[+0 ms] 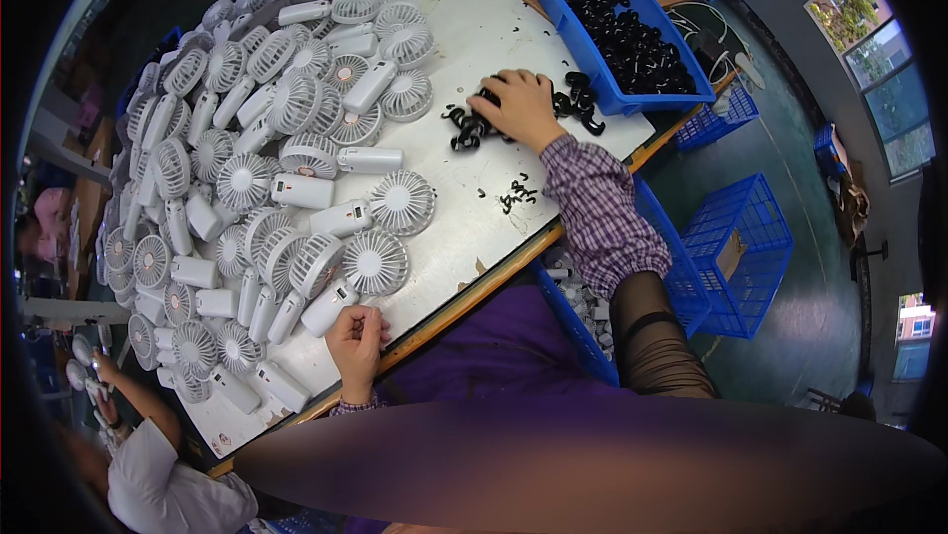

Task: The person assembles portable fans by hand, picking up a fan body and a black plastic clip, fitting the clip onto the fan's hinge, and testing the folding mechanism. This process is repeated with other fans, occasionally moving components aside to reach more clips.

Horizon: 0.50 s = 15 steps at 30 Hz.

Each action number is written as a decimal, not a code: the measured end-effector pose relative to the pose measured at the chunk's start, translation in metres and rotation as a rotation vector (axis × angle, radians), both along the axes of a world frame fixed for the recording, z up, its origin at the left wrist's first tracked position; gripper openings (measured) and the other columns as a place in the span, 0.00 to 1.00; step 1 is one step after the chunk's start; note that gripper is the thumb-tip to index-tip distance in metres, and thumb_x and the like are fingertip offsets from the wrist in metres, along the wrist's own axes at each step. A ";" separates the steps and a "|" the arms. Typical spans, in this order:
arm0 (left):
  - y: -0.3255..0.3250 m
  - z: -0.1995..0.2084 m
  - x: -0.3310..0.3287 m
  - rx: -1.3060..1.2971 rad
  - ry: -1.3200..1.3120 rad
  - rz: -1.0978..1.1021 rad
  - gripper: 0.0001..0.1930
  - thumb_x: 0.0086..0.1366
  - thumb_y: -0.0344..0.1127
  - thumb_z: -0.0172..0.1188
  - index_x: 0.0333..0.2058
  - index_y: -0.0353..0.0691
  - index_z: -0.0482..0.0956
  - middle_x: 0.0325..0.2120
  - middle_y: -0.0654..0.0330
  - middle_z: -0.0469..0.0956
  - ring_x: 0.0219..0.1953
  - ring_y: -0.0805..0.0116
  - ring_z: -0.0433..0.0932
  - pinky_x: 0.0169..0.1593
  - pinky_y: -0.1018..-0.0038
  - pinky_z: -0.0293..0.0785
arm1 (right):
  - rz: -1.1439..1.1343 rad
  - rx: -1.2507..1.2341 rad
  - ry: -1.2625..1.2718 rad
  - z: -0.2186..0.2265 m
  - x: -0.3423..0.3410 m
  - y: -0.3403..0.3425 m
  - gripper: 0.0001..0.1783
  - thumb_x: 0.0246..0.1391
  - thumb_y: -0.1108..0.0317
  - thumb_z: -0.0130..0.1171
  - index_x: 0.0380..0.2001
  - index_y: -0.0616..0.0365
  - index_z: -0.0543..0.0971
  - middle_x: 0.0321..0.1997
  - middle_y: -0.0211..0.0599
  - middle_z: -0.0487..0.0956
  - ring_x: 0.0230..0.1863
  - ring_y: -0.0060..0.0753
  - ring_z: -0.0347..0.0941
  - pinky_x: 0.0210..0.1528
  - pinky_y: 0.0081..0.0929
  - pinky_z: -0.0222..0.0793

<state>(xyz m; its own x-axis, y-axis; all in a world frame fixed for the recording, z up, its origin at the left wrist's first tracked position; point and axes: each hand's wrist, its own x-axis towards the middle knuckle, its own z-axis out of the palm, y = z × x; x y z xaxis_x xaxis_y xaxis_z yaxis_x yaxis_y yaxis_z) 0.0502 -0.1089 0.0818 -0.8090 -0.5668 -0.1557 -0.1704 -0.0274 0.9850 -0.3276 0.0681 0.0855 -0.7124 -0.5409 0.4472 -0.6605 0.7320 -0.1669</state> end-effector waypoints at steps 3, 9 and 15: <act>-0.001 -0.004 -0.001 0.019 0.026 -0.016 0.07 0.63 0.31 0.57 0.28 0.34 0.74 0.19 0.62 0.76 0.17 0.81 0.72 0.20 0.86 0.66 | 0.151 0.023 -0.035 0.008 0.036 0.002 0.24 0.52 0.45 0.54 0.43 0.50 0.79 0.49 0.37 0.74 0.55 0.43 0.64 0.58 0.46 0.49; 0.000 -0.002 0.001 0.003 0.031 -0.036 0.06 0.63 0.31 0.57 0.28 0.35 0.73 0.19 0.62 0.76 0.17 0.81 0.71 0.20 0.86 0.65 | 0.251 -0.115 0.032 0.014 0.069 0.020 0.25 0.52 0.49 0.57 0.47 0.55 0.77 0.56 0.45 0.70 0.60 0.47 0.61 0.61 0.45 0.50; -0.003 -0.004 0.007 0.007 0.034 -0.034 0.07 0.63 0.31 0.57 0.29 0.34 0.73 0.19 0.62 0.76 0.17 0.80 0.72 0.20 0.86 0.65 | -0.233 -0.262 0.139 -0.014 0.031 0.079 0.25 0.51 0.51 0.58 0.45 0.57 0.76 0.54 0.49 0.71 0.57 0.54 0.61 0.58 0.49 0.52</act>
<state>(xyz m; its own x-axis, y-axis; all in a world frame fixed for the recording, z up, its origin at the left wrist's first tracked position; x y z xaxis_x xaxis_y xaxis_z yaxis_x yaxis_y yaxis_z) 0.0573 -0.1116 0.0777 -0.8327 -0.5379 -0.1317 -0.1380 -0.0287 0.9900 -0.2966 0.1467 0.0713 -0.7258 -0.2258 0.6498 -0.5105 0.8100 -0.2886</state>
